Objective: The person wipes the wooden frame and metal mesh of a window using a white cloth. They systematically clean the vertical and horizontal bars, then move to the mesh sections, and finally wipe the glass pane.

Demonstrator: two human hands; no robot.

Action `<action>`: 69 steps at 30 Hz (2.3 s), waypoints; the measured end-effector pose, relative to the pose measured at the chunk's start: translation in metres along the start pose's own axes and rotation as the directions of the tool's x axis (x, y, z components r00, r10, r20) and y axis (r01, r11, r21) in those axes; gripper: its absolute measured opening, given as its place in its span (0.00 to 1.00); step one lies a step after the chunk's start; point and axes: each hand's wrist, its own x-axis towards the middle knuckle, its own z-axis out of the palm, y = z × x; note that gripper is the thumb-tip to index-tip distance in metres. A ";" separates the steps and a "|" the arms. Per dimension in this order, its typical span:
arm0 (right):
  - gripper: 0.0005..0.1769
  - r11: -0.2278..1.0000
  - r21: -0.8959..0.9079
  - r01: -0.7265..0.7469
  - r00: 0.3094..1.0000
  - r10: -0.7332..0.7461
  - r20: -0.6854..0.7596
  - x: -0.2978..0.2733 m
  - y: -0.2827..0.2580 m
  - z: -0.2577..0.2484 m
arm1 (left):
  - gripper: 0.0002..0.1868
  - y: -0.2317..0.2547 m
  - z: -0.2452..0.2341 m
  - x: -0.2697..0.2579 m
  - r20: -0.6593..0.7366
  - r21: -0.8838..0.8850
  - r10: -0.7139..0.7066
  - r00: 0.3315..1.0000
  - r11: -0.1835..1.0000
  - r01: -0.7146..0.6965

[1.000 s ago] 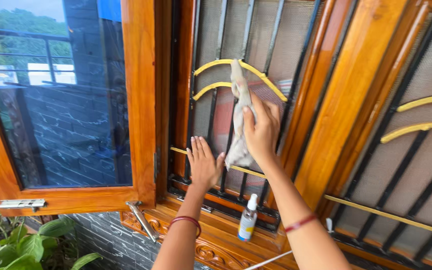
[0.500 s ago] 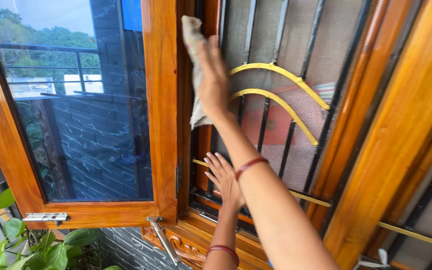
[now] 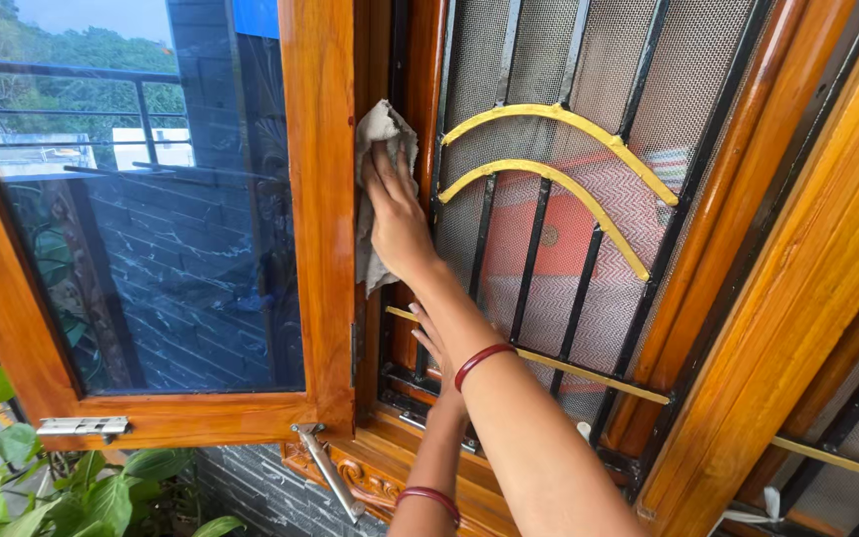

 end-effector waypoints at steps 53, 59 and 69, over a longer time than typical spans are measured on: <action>0.21 0.393 0.619 -0.680 0.732 0.307 0.609 -0.122 -0.020 -0.102 | 0.35 0.034 -0.208 0.052 0.206 0.133 0.205 0.957 0.963 -0.235; 0.19 0.789 0.401 -0.466 0.852 0.278 0.443 -0.112 -0.025 -0.193 | 0.37 0.024 -0.162 0.017 -0.048 0.002 0.042 0.998 0.999 -0.042; 0.40 0.716 -0.692 0.088 0.986 0.037 0.163 -0.090 0.021 -0.275 | 0.32 0.071 -0.120 0.157 -0.382 0.020 0.198 0.903 0.978 -0.206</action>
